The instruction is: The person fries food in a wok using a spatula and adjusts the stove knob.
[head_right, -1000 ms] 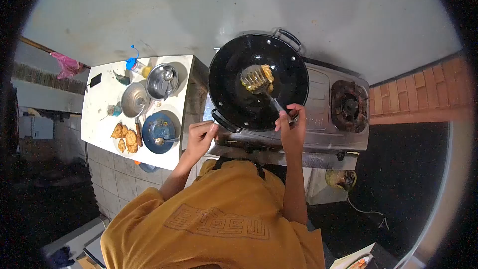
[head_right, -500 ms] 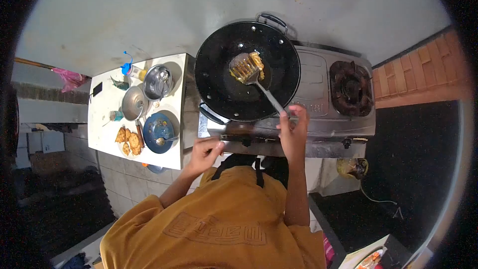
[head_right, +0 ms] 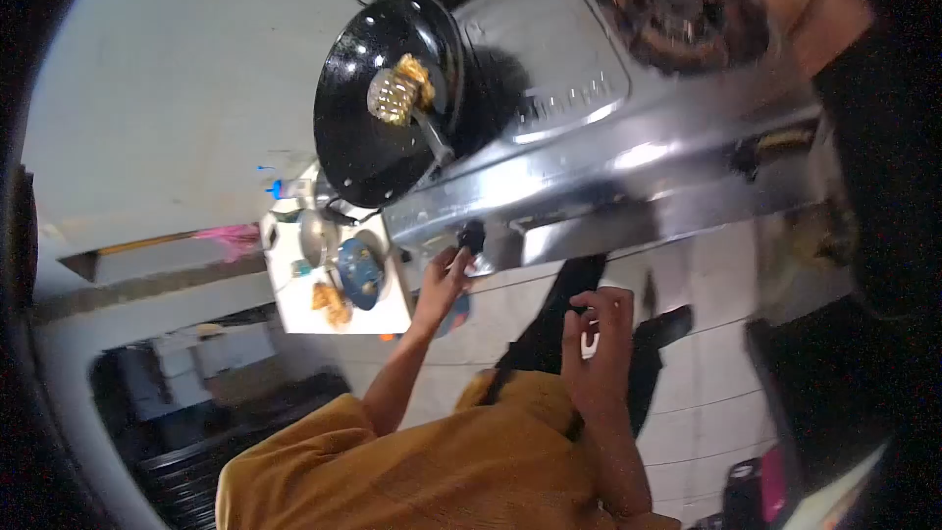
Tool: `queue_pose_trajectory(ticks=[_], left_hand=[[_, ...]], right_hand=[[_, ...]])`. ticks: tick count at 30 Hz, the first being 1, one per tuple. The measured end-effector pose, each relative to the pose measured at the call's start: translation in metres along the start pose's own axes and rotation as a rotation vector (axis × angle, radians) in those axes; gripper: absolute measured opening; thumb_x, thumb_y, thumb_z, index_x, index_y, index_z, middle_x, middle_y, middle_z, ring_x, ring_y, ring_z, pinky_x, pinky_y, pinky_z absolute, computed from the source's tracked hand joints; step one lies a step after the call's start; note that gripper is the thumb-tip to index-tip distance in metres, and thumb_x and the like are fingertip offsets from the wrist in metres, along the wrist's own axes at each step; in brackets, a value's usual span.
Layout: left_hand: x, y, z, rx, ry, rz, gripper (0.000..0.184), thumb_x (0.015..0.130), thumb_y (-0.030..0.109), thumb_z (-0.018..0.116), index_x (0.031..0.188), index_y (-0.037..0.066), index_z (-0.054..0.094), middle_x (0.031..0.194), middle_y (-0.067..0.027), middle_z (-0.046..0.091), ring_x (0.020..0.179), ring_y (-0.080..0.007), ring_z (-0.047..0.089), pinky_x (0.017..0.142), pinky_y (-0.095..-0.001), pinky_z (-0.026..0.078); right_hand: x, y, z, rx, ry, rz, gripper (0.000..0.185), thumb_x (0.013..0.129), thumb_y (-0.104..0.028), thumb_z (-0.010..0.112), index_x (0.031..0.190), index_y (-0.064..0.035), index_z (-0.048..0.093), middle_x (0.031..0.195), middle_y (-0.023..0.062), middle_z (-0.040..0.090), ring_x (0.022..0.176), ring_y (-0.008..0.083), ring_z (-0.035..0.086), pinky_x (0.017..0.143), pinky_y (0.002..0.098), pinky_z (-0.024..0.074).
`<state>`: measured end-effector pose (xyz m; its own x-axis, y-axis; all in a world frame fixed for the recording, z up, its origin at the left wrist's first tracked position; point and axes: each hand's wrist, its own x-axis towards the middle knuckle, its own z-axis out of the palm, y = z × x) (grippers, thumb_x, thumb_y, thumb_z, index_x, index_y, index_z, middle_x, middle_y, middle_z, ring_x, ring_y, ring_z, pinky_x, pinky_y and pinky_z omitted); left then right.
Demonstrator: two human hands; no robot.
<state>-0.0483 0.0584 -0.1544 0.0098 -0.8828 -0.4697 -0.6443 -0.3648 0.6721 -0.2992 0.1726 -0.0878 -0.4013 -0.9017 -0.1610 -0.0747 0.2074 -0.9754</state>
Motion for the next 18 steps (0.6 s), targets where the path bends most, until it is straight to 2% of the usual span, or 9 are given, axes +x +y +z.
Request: queue_pose_trajectory(ticks=[1,5,9,12,15,18], left_hand=[[0.001,-0.004,0.005,-0.082,0.013,-0.015,0.033,0.101,0.032,0.054,0.101,-0.001,0.062,0.082,-0.0055,0.065,0.061,-0.0096,0.057,0.053,-0.0241,0.043],[-0.001,0.003,0.02,-0.27,0.105,-0.085,0.034,0.101,0.033,0.053,0.104,0.0,0.059,0.085,-0.0061,0.064,0.061,-0.0102,0.057,0.05,-0.0237,0.041],[0.001,-0.003,0.028,-0.165,0.167,0.022,0.036,0.102,0.034,0.05,0.101,-0.001,0.059,0.081,-0.0071,0.062,0.06,-0.0104,0.056,0.05,-0.0245,0.041],[0.002,-0.001,0.033,-0.196,0.226,0.002,0.035,0.103,0.033,0.049,0.095,0.0,0.058,0.077,-0.0063,0.061,0.06,-0.0111,0.056,0.05,-0.0252,0.041],[0.006,-0.01,0.028,-0.206,0.231,-0.015,0.032,0.103,0.03,0.048,0.101,-0.001,0.059,0.078,-0.0053,0.061,0.061,-0.0086,0.055,0.048,-0.0232,0.039],[0.005,-0.012,0.026,-0.216,0.225,-0.009,0.031,0.103,0.03,0.049,0.099,0.001,0.059,0.076,-0.0045,0.06,0.06,-0.0089,0.054,0.049,-0.0237,0.039]], right_hand=[[-0.012,0.014,-0.004,0.037,-0.032,0.056,0.015,0.09,-0.001,0.058,0.105,-0.0042,0.056,0.102,0.0082,0.046,0.071,0.0127,0.048,0.061,0.0267,0.0402],[-0.046,0.063,-0.016,0.182,-0.047,0.124,0.016,0.088,0.002,0.059,0.102,-0.0039,0.056,0.096,0.0075,0.046,0.068,0.0144,0.046,0.061,0.0275,0.0402],[-0.063,0.097,-0.021,0.228,-0.103,0.144,0.017,0.087,0.002,0.059,0.102,-0.0043,0.056,0.092,0.0095,0.047,0.068,0.0175,0.047,0.063,0.0301,0.0419],[-0.065,0.115,-0.022,0.253,-0.135,0.14,0.017,0.087,0.002,0.06,0.103,-0.0045,0.056,0.092,0.01,0.048,0.069,0.0181,0.048,0.064,0.031,0.0432],[-0.063,0.123,-0.021,0.274,-0.167,0.148,0.016,0.088,0.001,0.06,0.103,-0.0045,0.056,0.094,0.0099,0.049,0.069,0.018,0.049,0.064,0.0311,0.0444],[-0.06,0.125,-0.02,0.285,-0.185,0.165,0.016,0.089,-0.001,0.059,0.104,-0.0046,0.056,0.095,0.0099,0.05,0.07,0.018,0.05,0.063,0.0311,0.0451]])
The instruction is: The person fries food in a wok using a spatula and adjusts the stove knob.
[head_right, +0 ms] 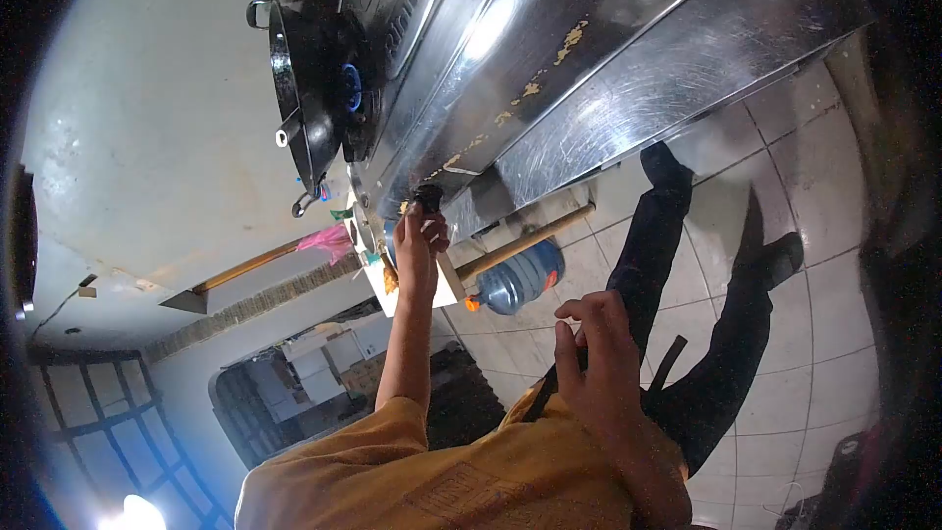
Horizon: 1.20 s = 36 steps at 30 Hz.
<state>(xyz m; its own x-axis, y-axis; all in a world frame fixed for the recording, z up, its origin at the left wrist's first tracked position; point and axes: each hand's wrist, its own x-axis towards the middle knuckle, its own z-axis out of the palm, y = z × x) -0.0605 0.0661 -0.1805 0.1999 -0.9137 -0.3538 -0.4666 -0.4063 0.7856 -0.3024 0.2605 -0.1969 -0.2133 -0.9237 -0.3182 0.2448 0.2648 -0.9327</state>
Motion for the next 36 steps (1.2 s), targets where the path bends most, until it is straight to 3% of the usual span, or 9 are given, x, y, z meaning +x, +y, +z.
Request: queue_pose_trajectory(ticks=[14,16,20,23,28,36], left_hand=[[-0.003,0.005,0.009,-0.122,0.069,-0.095,0.032,0.101,0.035,0.051,0.097,0.004,0.056,0.074,-0.0037,0.057,0.06,-0.0098,0.052,0.05,-0.0247,0.041],[-0.006,0.01,0.013,-0.056,0.085,-0.109,0.036,0.099,0.04,0.054,0.085,0.007,0.055,0.068,-0.0003,0.051,0.058,-0.0093,0.049,0.05,-0.0237,0.034],[-0.006,0.008,0.008,0.016,0.08,-0.123,0.041,0.098,0.046,0.055,0.082,0.008,0.055,0.067,0.0005,0.05,0.056,-0.0088,0.047,0.049,-0.0233,0.033],[-0.006,0.003,0.005,0.059,0.049,-0.077,0.039,0.098,0.045,0.057,0.08,0.01,0.054,0.066,0.0025,0.048,0.054,-0.0069,0.044,0.048,-0.0224,0.03],[-0.006,0.005,0.011,0.132,0.093,0.065,0.029,0.1,0.027,0.058,0.078,0.009,0.052,0.063,0.0055,0.042,0.053,-0.0031,0.035,0.048,-0.0229,0.027],[-0.009,0.011,0.016,0.154,0.1,0.069,0.028,0.1,0.026,0.058,0.079,0.008,0.052,0.063,0.0059,0.042,0.054,-0.003,0.035,0.05,-0.0227,0.027]], right_hand=[[0.009,0.003,0.005,0.009,-0.037,-0.01,0.02,0.09,-0.003,0.06,0.11,-0.0054,0.055,0.098,0.0104,0.05,0.069,0.0177,0.049,0.063,0.0302,0.045],[0.01,0.002,0.004,-0.004,-0.045,0.001,0.02,0.091,-0.004,0.06,0.11,-0.0056,0.055,0.099,0.0101,0.05,0.07,0.017,0.049,0.063,0.0298,0.0449],[0.011,0.005,0.003,0.007,-0.053,0.016,0.02,0.091,-0.004,0.06,0.11,-0.0055,0.055,0.099,0.0099,0.051,0.071,0.0165,0.049,0.064,0.0296,0.0449],[0.012,0.007,0.003,0.003,-0.062,0.025,0.02,0.091,-0.005,0.06,0.11,-0.0057,0.055,0.099,0.01,0.051,0.071,0.0166,0.049,0.063,0.0296,0.045],[0.013,0.01,0.002,0.017,-0.071,0.032,0.02,0.09,-0.004,0.06,0.11,-0.0053,0.055,0.099,0.01,0.051,0.07,0.0166,0.051,0.062,0.0298,0.0453],[0.011,0.014,-0.002,0.025,-0.082,0.045,0.02,0.09,-0.003,0.06,0.11,-0.0047,0.055,0.099,0.0102,0.052,0.071,0.0166,0.051,0.062,0.0303,0.0457]])
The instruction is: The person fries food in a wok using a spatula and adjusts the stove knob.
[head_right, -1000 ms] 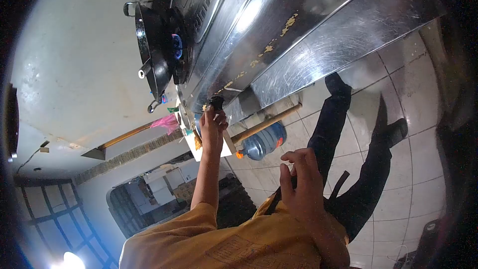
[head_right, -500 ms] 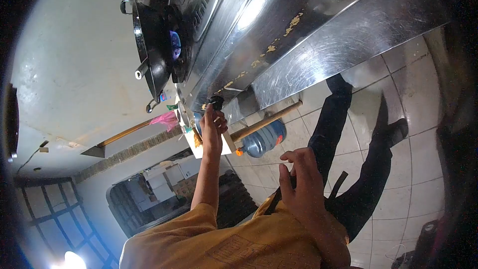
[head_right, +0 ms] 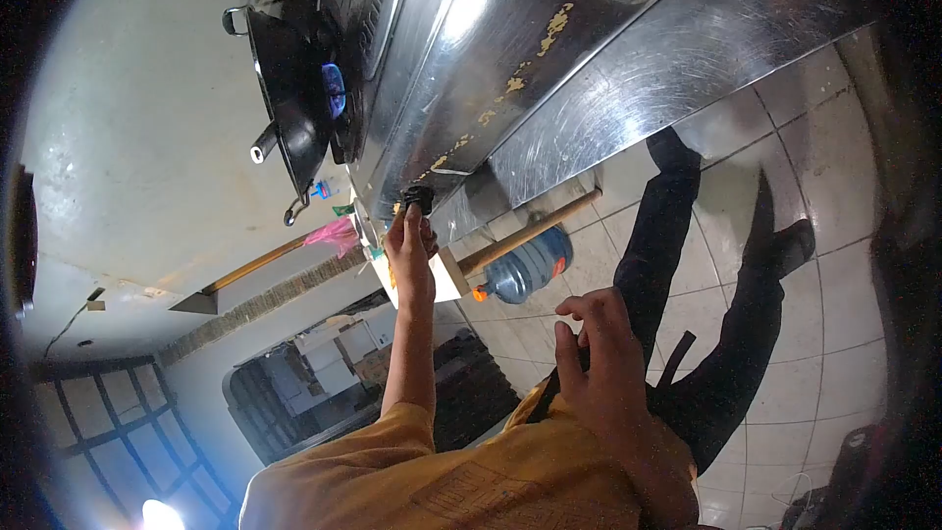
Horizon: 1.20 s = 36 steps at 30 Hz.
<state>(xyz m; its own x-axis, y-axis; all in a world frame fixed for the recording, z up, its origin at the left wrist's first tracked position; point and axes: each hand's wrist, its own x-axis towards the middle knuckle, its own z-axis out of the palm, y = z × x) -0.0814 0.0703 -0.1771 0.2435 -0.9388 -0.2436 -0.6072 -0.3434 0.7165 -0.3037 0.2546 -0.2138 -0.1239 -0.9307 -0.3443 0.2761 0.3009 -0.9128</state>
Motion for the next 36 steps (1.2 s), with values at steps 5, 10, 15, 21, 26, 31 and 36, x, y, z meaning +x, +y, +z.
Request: queue_pose_trajectory(ticks=[5,10,15,21,26,31,36], left_hand=[[0.002,-0.003,-0.002,0.026,-0.026,0.013,0.023,0.099,0.028,0.058,0.083,0.011,0.053,0.066,0.0074,0.043,0.055,-0.0028,0.035,0.05,-0.0231,0.027],[0.001,-0.002,-0.003,0.017,-0.027,0.008,0.026,0.1,0.027,0.059,0.084,0.007,0.055,0.064,0.0058,0.043,0.056,-0.0028,0.037,0.051,-0.0225,0.029],[0.001,-0.004,0.0,0.01,0.005,0.007,0.027,0.1,0.029,0.058,0.084,0.007,0.055,0.064,0.0058,0.043,0.056,-0.0032,0.037,0.051,-0.0224,0.028],[0.0,-0.015,0.001,-0.144,0.034,-0.083,0.045,0.099,0.049,0.05,0.078,0.01,0.051,0.061,0.0055,0.039,0.051,-0.0048,0.032,0.049,-0.0231,0.024],[-0.011,-0.021,-0.012,-0.209,0.024,-0.136,0.051,0.099,0.057,0.047,0.073,0.013,0.048,0.06,0.0042,0.036,0.05,-0.0064,0.031,0.049,-0.0248,0.022],[-0.015,0.006,-0.046,-0.364,0.085,-0.063,0.049,0.1,0.052,0.049,0.07,0.013,0.044,0.056,0.0056,0.031,0.047,-0.0053,0.027,0.045,-0.0255,0.018],[0.005,0.035,-0.113,-0.427,0.337,-0.064,0.052,0.104,0.044,0.043,0.062,0.013,0.041,0.053,0.0042,0.036,0.046,-0.0063,0.031,0.045,-0.0253,0.022]], right_hand=[[0.001,0.003,0.0,0.01,0.016,-0.014,0.02,0.091,-0.003,0.058,0.11,-0.0045,0.054,0.097,0.0099,0.052,0.07,0.0168,0.05,0.063,0.0301,0.0449],[0.002,0.005,-0.004,0.016,0.02,-0.016,0.02,0.09,-0.001,0.058,0.11,-0.0044,0.054,0.095,0.0099,0.051,0.069,0.0167,0.05,0.062,0.0302,0.0433],[0.003,0.009,-0.007,0.024,0.033,0.001,0.02,0.09,0.0,0.058,0.109,-0.0046,0.053,0.09,0.0088,0.05,0.068,0.0163,0.048,0.06,0.0296,0.0414],[0.002,0.009,-0.013,-0.005,0.066,0.03,0.021,0.089,0.001,0.06,0.108,-0.0044,0.054,0.086,0.008,0.049,0.067,0.0161,0.046,0.06,0.0286,0.0401],[0.0,-0.016,-0.017,-0.054,0.081,0.028,0.02,0.09,-0.002,0.062,0.108,-0.0043,0.054,0.084,0.0066,0.05,0.067,0.015,0.048,0.06,0.0279,0.0408],[0.005,-0.076,0.003,-0.057,0.071,0.069,0.024,0.093,-0.009,0.063,0.114,-0.0043,0.054,0.086,0.0062,0.059,0.073,0.0139,0.057,0.065,0.0274,0.0457],[0.041,-0.163,0.049,-0.092,-0.03,-0.033,0.033,0.092,-0.01,0.063,0.12,-0.0033,0.048,0.089,0.0082,0.06,0.077,0.0149,0.06,0.069,0.0285,0.0488]])
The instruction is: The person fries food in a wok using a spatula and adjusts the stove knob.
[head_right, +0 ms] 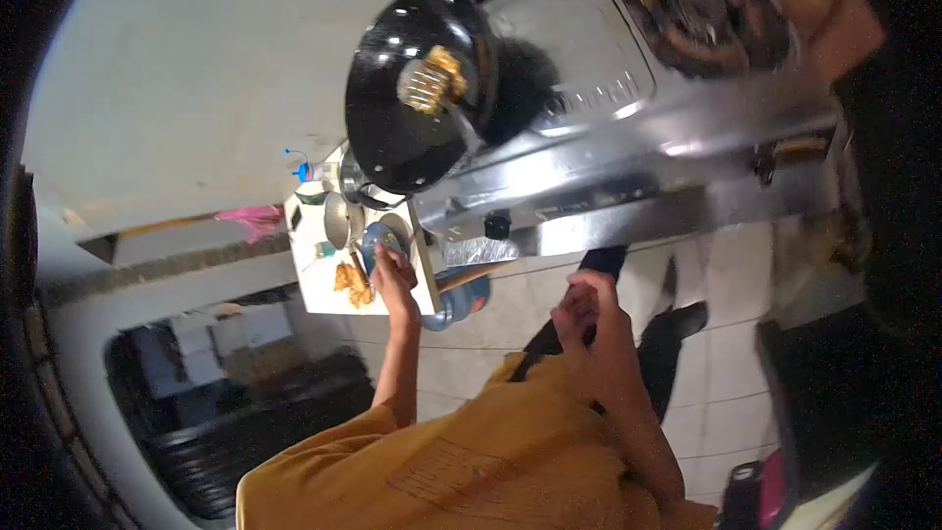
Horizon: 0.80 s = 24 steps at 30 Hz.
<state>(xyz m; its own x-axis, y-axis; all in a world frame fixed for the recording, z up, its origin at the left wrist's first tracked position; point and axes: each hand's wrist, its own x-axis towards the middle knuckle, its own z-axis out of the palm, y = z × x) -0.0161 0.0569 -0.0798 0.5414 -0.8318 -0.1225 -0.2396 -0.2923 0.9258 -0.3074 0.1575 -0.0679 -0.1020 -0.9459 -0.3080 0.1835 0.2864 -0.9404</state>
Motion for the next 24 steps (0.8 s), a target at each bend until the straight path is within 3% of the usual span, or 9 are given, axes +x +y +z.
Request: queue_pose_trajectory(ticks=[5,6,9,14,24], left_hand=[[0.038,0.038,-0.037,-0.147,0.145,0.011,0.053,0.105,0.042,0.042,0.061,0.012,0.04,0.055,0.0052,0.034,0.048,-0.0053,0.029,0.046,-0.0249,0.02],[0.047,0.042,-0.039,-0.191,0.148,0.003,0.052,0.105,0.041,0.042,0.061,0.012,0.04,0.056,0.0052,0.034,0.048,-0.0052,0.028,0.046,-0.0247,0.019],[0.074,0.044,-0.04,-0.271,0.15,-0.017,0.05,0.106,0.039,0.041,0.064,0.012,0.04,0.057,0.005,0.033,0.048,-0.0049,0.028,0.046,-0.0244,0.02],[0.107,0.042,-0.029,-0.309,0.113,0.045,0.05,0.106,0.038,0.04,0.064,0.011,0.04,0.056,0.0039,0.034,0.047,-0.0055,0.03,0.045,-0.0251,0.021],[0.111,0.059,-0.022,-0.418,0.055,0.051,0.053,0.105,0.041,0.042,0.064,0.008,0.043,0.056,0.0028,0.036,0.048,-0.0061,0.03,0.045,-0.0257,0.021]], right_hand=[[0.069,-0.051,0.043,0.02,-0.081,-0.173,0.045,0.093,-0.009,0.064,0.13,-0.0039,0.04,0.094,0.0071,0.057,0.077,0.0122,0.056,0.068,0.026,0.0468],[0.083,-0.054,0.049,-0.184,-0.058,-0.222,0.048,0.093,-0.01,0.066,0.132,-0.0053,0.039,0.096,0.0061,0.056,0.075,0.0108,0.055,0.064,0.0246,0.0454],[0.107,-0.07,0.07,-0.312,0.021,-0.21,0.049,0.092,-0.011,0.067,0.133,-0.0065,0.039,0.095,0.0055,0.055,0.073,0.0091,0.053,0.06,0.0235,0.044],[0.13,-0.078,0.088,-0.384,0.162,-0.184,0.043,0.092,-0.014,0.068,0.127,-0.007,0.044,0.082,0.0037,0.055,0.063,0.0096,0.053,0.057,0.0262,0.0447],[0.149,-0.096,0.086,-0.361,0.045,-0.184,0.026,0.093,-0.009,0.065,0.116,-0.0068,0.052,0.082,0.0,0.055,0.07,0.008,0.051,0.063,0.0237,0.043]])
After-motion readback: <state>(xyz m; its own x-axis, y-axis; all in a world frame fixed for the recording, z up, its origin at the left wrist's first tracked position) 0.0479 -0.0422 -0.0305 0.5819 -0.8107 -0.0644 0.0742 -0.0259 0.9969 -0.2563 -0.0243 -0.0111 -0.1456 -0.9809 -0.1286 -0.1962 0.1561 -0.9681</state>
